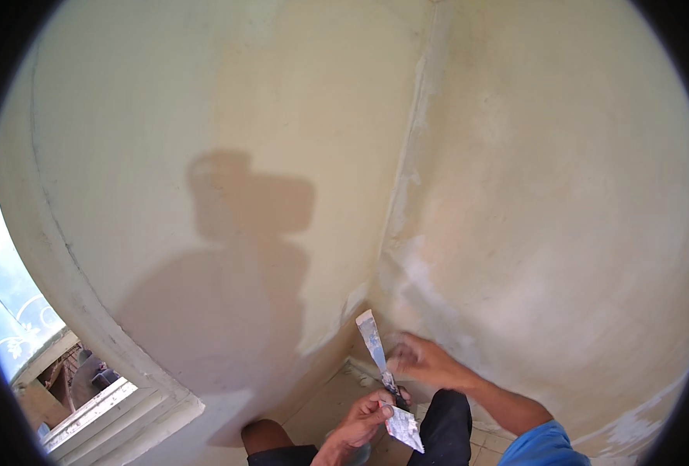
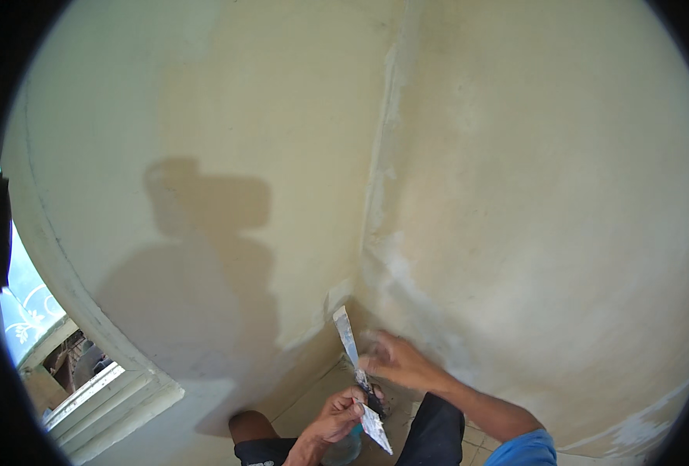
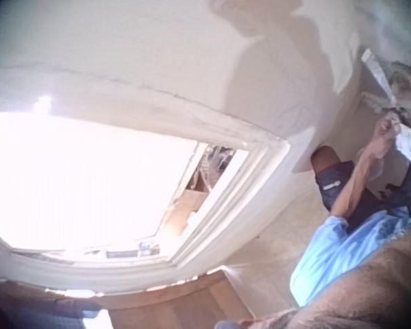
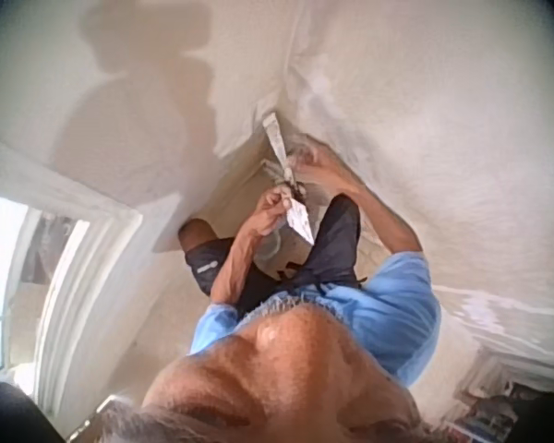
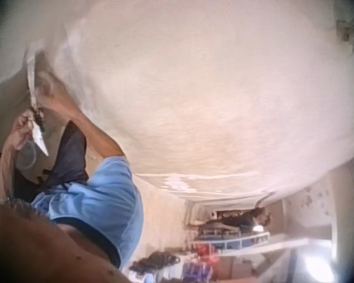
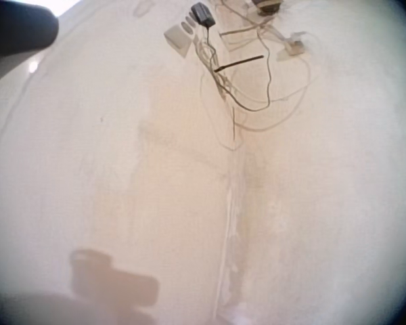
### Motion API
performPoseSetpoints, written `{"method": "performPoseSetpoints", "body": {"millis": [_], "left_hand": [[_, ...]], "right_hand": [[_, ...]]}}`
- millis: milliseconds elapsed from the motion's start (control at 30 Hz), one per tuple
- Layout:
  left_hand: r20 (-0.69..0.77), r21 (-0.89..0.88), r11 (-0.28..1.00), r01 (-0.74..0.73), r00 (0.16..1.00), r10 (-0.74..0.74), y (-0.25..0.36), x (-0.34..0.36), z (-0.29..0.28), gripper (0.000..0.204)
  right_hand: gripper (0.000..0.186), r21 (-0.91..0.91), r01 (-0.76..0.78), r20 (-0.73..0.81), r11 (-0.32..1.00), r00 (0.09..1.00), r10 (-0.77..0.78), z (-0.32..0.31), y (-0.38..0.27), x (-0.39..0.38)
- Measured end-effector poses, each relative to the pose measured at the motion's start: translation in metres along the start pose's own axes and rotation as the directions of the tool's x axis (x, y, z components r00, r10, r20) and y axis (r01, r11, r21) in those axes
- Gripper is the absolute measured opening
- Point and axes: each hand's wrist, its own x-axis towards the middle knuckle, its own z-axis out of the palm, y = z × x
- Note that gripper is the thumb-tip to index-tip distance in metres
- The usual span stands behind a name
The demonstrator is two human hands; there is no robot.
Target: The person applies plaster to a wall corner using a putty knife and a small scraper, dipping the tool into a bucket of plastering material.
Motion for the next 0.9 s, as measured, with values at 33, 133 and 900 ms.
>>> {"method": "performPoseSetpoints", "body": {"millis": [33, 133, 900], "left_hand": [[-0.005, 0.023, 1.0, -0.021, 1.0, 0.021, -0.004, -0.005, -0.006, 0.017], [-0.056, 0.122, 0.993, -0.004, 0.998, 0.011, 0.004, -0.02, -0.019, 0.014], [-0.233, 0.192, 0.963, 0.187, 0.962, -0.14, -0.031, -0.048, -0.071, 0.009]], "right_hand": [[0.048, -0.284, 0.044, -0.072, 0.958, 0.995, -0.067, -0.011, -0.002, 0.006], [0.081, -0.968, -0.082, -0.237, 0.239, 0.617, -0.75, -0.072, -0.062, 0.056], [0.078, -0.994, -0.107, -0.059, -0.005, 0.589, -0.806, -0.088, -0.063, 0.126]]}}
